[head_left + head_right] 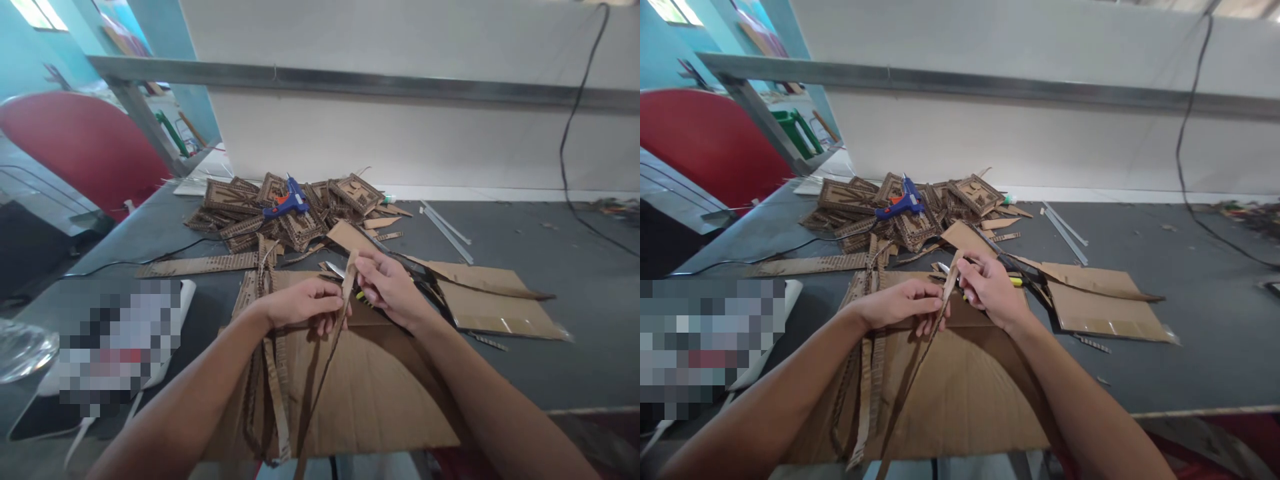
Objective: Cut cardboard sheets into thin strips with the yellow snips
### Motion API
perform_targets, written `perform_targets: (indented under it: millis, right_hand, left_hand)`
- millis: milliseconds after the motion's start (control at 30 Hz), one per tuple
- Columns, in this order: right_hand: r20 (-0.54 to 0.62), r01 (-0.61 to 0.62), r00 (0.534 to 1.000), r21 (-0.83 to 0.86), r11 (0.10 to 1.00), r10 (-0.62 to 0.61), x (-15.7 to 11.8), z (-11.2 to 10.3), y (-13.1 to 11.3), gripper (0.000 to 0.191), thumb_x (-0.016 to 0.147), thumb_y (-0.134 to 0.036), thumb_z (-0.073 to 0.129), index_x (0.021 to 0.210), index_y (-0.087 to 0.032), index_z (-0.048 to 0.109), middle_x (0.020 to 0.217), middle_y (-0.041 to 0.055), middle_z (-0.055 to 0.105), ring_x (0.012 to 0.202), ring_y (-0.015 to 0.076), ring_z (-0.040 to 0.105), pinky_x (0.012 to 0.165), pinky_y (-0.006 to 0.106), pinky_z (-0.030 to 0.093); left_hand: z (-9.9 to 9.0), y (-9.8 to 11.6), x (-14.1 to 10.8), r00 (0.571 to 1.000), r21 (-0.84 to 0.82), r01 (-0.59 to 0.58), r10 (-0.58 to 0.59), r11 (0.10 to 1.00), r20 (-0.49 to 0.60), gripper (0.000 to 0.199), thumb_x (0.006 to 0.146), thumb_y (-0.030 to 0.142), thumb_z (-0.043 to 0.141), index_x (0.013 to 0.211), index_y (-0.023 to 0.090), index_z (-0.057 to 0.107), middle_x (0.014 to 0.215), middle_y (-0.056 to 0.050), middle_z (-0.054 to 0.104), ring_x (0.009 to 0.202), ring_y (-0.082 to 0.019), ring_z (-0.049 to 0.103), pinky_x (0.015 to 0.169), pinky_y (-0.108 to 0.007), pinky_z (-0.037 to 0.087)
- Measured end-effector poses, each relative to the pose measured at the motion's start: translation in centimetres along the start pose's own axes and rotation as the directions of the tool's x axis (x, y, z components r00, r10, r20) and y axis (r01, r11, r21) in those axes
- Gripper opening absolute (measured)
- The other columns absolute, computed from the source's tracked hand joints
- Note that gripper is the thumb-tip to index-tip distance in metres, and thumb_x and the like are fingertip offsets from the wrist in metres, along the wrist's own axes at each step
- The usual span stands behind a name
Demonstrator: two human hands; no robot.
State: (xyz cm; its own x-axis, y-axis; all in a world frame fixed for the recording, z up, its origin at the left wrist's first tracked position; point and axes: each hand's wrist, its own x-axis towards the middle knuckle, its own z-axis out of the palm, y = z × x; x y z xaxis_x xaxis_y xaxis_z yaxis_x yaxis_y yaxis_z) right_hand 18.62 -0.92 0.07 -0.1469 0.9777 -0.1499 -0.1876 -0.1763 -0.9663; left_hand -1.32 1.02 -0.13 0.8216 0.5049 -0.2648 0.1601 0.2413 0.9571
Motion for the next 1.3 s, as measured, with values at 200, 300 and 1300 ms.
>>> perform_targets:
  millis: [200,300,1300]
  right_hand:
    - [0.112,0.025,0.994,-0.136,0.99,-0.01,-0.2,0.0,0.5,0.038,0.082,-0.052,0.07,0.08,-0.016,0.06,0.057,-0.0075,0.048,0.037,0.0014,0.035,0.033,0.015,0.02]
    - [0.161,0.092,0.985,-0.229,0.969,-0.055,-0.3,0.1,0.5,0.036,0.085,-0.051,0.067,0.079,-0.017,0.059,0.056,-0.0065,0.051,0.039,0.0026,0.038,0.034,0.016,0.025]
    - [0.126,0.083,0.989,-0.089,0.993,-0.072,-0.5,0.1,0.7,0.035,0.074,-0.044,0.082,0.087,-0.016,0.066,0.062,-0.0047,0.058,0.042,0.003,0.044,0.036,0.015,0.029]
  left_hand:
    - [0.1,0.0,0.1,0.999,0.001,-0.036,0.036,0.999,-0.02,0.043,0.087,0.055,0.063,0.095,0.013,0.059,0.086,-0.009,0.072,0.055,-0.01,0.064,0.049,-0.02,0.051]
    - [0.1,-0.1,0.4,0.983,0.024,-0.071,0.074,0.997,-0.168,0.046,0.088,0.059,0.06,0.092,0.013,0.057,0.069,-0.005,0.068,0.048,-0.011,0.062,0.044,-0.019,0.049]
    - [0.6,1.0,0.0,0.914,0.027,-0.172,0.17,0.985,-0.367,0.041,0.068,0.046,0.084,0.081,0.01,0.069,0.061,0.0,0.064,0.047,-0.009,0.058,0.045,-0.02,0.05]
